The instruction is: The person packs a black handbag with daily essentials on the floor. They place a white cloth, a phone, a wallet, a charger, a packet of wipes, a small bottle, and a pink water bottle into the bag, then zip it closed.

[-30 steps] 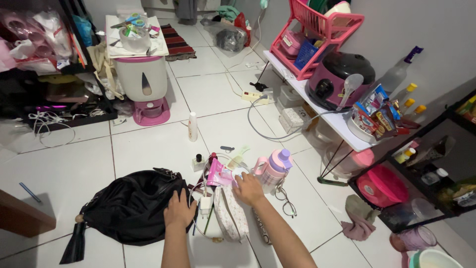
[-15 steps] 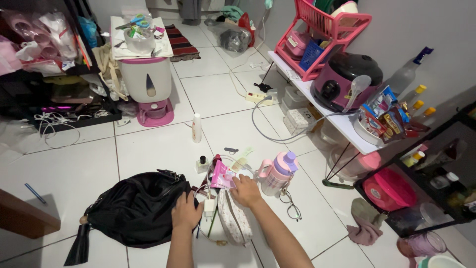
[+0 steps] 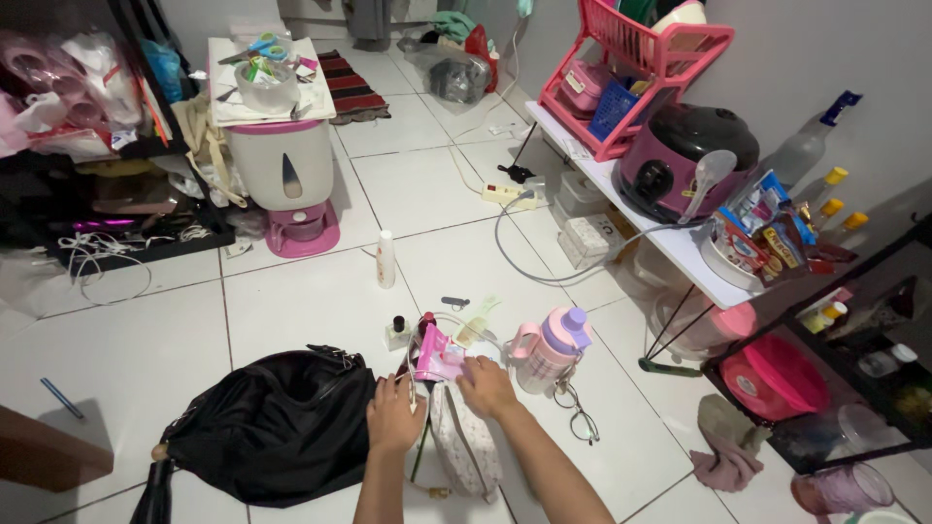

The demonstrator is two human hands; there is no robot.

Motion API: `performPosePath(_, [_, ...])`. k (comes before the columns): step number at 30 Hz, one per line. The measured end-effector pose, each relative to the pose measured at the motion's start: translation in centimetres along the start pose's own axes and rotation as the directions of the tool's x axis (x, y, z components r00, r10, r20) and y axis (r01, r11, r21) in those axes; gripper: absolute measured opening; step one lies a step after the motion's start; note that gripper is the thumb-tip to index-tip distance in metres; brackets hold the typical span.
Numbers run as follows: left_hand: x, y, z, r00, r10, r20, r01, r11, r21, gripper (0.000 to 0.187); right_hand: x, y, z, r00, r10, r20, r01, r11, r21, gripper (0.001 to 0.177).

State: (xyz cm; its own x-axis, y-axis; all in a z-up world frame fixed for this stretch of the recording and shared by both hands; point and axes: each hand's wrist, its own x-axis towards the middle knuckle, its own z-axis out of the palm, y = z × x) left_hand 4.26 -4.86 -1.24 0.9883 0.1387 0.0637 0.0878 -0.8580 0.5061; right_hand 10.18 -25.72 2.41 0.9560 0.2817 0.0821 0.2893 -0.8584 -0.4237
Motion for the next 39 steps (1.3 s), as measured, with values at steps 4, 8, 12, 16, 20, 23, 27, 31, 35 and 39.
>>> performPosePath(4, [0.3,-0.2,1.1,1.000,0.018,-0.010,-0.018,1.000,0.024,0.061,0.5,1.6,1.6,0.986,0.152,0.068,-0.153,0.988,0.012,0.048])
performPosePath(8, [0.9,-0.2,1.3,0.999,0.031,-0.007,-0.031,0.999,0.029,0.061,0.8,3.5,3.2,0.980,0.185,0.067,-0.187,0.982,0.016,0.043])
performPosePath(12, [1.5,0.0,2.2,1.000,0.021,-0.019,-0.019,0.996,0.089,0.054,0.5,4.6,4.5,0.979,0.191,0.064,-0.195,0.979,0.056,0.037])
performPosePath(16, [1.9,0.3,2.9,0.975,-0.109,0.193,0.077,0.983,0.168,0.041,0.4,5.2,4.8,0.978,0.209,0.004,-0.206,0.967,-0.150,0.025])
performPosePath(20, [2.4,0.6,2.8,0.968,-0.096,0.230,0.060,0.986,0.157,0.044,-0.3,5.7,5.1,0.972,0.223,0.069,-0.201,0.950,-0.237,0.022])
performPosePath(23, [2.9,1.0,2.0,0.950,-0.123,0.289,0.079,0.984,0.161,0.049,-0.1,6.0,4.8,0.939,0.298,0.170,-0.251,0.935,-0.252,0.024])
performPosePath(27, [2.3,1.4,0.8,0.983,-0.050,0.176,0.042,0.998,0.050,0.060,-0.1,5.8,4.2,0.944,0.274,0.185,-0.228,0.945,-0.235,0.023])
performPosePath(31, [2.1,1.7,-1.7,0.997,0.026,-0.068,-0.046,0.946,-0.320,0.042,0.9,3.8,2.4,0.956,0.274,0.100,-0.268,0.961,-0.072,0.029])
performPosePath(35, [3.0,2.6,-3.9,0.952,-0.045,-0.302,-0.132,0.832,-0.539,0.016,0.9,1.1,0.9,0.971,0.235,0.051,-0.236,0.972,-0.002,0.042])
performPosePath(39, [2.5,1.8,-5.7,0.913,-0.174,-0.368,-0.129,0.734,-0.667,0.013,1.2,-0.8,0.2,0.974,0.208,0.089,-0.212,0.976,0.042,0.050])
